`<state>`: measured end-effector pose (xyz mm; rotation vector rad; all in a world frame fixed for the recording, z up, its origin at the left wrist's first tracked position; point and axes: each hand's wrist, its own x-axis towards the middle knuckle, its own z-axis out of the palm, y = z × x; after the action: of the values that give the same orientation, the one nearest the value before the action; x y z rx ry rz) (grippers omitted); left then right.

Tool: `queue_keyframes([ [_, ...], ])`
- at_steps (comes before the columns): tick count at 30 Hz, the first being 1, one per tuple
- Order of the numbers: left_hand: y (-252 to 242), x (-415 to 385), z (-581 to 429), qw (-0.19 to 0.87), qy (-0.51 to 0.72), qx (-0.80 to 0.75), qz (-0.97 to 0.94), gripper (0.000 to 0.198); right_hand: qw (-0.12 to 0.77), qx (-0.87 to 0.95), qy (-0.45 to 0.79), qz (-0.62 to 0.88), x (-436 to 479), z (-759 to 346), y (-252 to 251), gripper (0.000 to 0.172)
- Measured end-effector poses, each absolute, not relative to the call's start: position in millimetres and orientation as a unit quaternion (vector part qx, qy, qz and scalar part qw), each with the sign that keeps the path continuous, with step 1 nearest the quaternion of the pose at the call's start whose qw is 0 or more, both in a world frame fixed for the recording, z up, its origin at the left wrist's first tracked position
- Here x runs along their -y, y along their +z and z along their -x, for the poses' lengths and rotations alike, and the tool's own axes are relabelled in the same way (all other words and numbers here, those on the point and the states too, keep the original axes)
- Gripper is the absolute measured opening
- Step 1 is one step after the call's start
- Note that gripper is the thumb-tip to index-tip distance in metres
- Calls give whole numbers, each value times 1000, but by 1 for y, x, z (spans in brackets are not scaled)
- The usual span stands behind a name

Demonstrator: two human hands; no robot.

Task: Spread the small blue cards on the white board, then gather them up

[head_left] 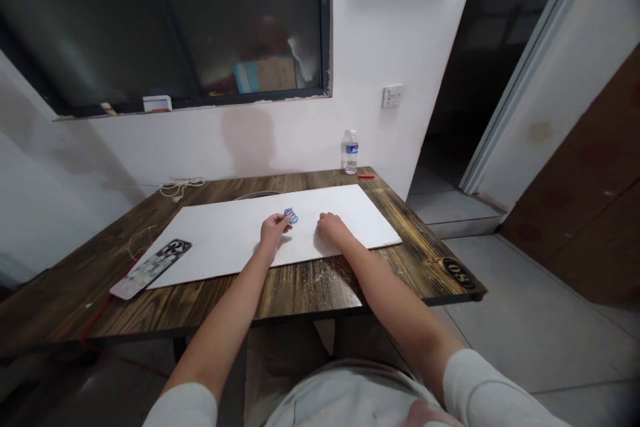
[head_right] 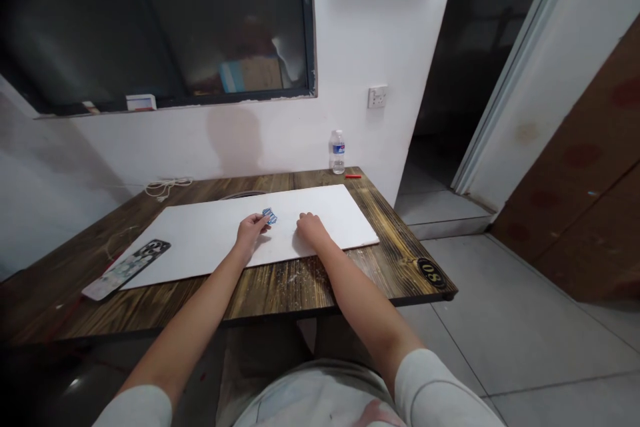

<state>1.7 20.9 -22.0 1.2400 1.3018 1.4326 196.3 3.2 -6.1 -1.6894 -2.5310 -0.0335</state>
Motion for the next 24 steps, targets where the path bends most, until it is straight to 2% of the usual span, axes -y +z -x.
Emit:
queue_keyframes([
  [24, -23, -18, -1, 408, 576, -514, -488, 39, 66, 834, -38, 546, -5, -191, -20, 32],
])
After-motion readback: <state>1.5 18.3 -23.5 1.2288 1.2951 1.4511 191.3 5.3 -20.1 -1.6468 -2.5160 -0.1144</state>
